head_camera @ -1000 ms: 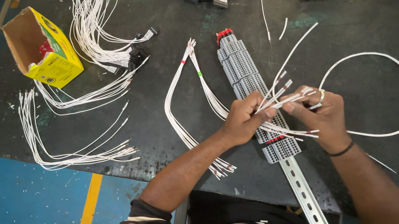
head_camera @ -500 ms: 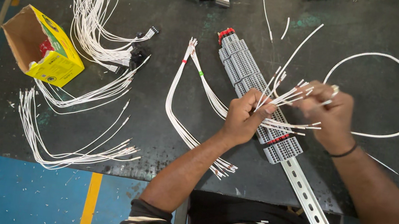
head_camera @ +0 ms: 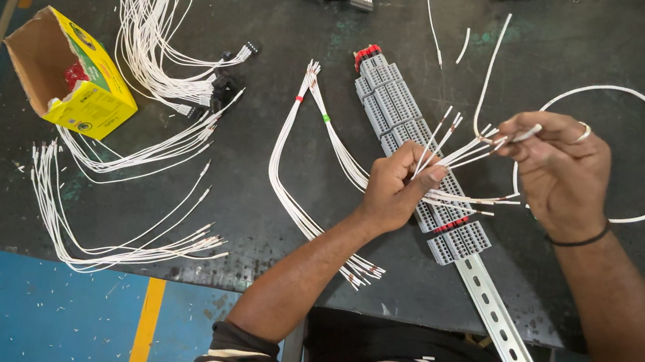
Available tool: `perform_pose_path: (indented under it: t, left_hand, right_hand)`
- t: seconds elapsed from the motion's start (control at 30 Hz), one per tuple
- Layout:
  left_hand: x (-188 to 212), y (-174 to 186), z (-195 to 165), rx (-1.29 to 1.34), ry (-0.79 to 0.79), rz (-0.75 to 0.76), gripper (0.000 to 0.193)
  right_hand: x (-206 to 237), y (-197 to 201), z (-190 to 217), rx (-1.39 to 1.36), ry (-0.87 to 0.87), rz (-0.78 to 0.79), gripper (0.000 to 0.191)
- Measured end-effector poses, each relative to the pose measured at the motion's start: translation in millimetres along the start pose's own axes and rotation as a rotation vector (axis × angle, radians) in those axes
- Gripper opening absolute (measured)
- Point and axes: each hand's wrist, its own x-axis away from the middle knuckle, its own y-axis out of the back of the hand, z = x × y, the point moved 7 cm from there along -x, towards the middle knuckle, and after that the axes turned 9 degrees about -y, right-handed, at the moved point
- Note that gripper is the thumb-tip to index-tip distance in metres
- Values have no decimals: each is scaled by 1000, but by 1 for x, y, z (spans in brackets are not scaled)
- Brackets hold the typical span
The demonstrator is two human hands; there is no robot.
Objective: The person sits at a workbench and inserts the stripped ends of white wires one at a time into the openings of a gray terminal block mounted on a metal DIN rail, gathering and aligning the wires by hand. They continue filling the block's slots and then bundle the finished wires together.
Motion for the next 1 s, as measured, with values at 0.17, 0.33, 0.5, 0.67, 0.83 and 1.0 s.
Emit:
perform_pose_path:
  t: [0.17, 0.33, 0.5, 0.67, 0.83, 1.0]
  left_hand:
    - [1, -1, 2, 20, 10, 5, 22]
    - [1, -2, 0, -2, -14, 14, 21]
    - [-1, -1, 0, -20, -10, 20, 21]
    - [0, -1, -1, -45, -27, 27, 22]
    - [0, -2, -3, -51, -24, 45, 22]
    - [-2, -2, -6, -38, -38, 46, 22]
  right_hand:
    - [5, 14, -8, 175, 14, -122, 8]
    - [20, 13, -2, 164, 37, -185, 9]
    - [10, 5, -7, 36, -27, -208, 12]
    - [7, 11, -6, 38, -58, -190, 14]
    - [10, 8, -6, 102, -67, -129, 12]
    - [8, -2, -1, 138, -47, -76, 12]
